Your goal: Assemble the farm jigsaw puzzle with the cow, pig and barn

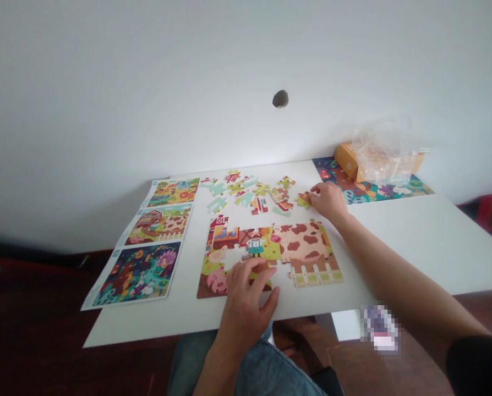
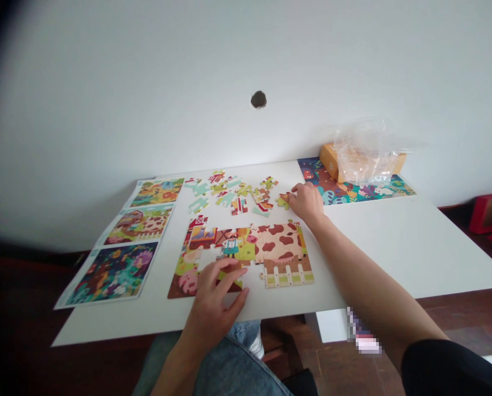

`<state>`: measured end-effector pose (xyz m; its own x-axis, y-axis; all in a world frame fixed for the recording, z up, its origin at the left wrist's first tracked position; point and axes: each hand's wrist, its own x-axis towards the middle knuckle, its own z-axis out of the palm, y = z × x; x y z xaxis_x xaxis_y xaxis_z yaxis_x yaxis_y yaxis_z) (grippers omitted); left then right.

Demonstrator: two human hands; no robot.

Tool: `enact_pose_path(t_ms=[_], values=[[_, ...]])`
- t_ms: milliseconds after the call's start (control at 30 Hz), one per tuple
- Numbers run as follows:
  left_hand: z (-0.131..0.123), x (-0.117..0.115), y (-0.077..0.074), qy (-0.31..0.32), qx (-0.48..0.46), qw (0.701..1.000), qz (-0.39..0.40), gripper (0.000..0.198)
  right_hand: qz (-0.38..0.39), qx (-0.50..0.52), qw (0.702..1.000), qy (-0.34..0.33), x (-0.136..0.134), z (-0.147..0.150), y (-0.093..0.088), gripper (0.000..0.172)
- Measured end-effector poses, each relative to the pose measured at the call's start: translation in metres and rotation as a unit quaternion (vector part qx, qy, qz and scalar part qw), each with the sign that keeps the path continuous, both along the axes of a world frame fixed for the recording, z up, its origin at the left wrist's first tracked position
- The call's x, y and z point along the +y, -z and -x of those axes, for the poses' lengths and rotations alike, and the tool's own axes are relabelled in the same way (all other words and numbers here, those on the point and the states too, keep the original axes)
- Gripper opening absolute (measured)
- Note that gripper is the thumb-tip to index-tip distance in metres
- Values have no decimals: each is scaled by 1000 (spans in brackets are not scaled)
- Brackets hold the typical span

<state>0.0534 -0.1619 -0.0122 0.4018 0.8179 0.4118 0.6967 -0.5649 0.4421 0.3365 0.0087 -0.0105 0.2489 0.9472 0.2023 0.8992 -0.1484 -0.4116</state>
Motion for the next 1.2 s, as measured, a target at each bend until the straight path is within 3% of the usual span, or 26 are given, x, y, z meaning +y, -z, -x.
enact_pose_path(t_ms=[100, 167, 267, 433, 667, 733, 833, 900, 1000, 1100, 1200], values=[[0, 0, 1, -1, -1, 1000, 6, 26, -48, -16, 995, -91, -4, 14, -1, 32], [0, -1, 2, -3, -3, 1000, 9, 26, -40, -15, 985, -168, -8, 25, -3, 39], [1, 0, 1, -3, -2, 1000, 14, 27, -6, -21, 972, -232, -15, 38, -5, 46], [0, 0, 0, -2, -2, 1000, 15, 27, 21, -11, 965, -260, -16, 43, -5, 39], [5, 3, -6, -19, -41, 999, 10, 21, 23, -19, 969, -247, -13, 34, -3, 40], [15, 22, -14, -46, -52, 998, -8, 18, 25, -24, 969, -246, -13, 33, -3, 39], [40, 78, -27, -128, -18, 991, -38, 19, 28, -28, 969, -245, -13, 33, -2, 38], [56, 124, -32, -189, 48, 981, -20, 24, 25, -30, 969, -242, -13, 33, -1, 38], [69, 181, -26, -261, 133, 955, 47, 34, 19, -29, 970, -242, -13, 32, 1, 38], [69, 205, -12, -317, 186, 926, 92, 43, 17, -23, 969, -247, -13, 31, 3, 38], [68, 206, 2, -333, 165, 925, 81, 45, 19, -17, 967, -252, -12, 31, 4, 39]])
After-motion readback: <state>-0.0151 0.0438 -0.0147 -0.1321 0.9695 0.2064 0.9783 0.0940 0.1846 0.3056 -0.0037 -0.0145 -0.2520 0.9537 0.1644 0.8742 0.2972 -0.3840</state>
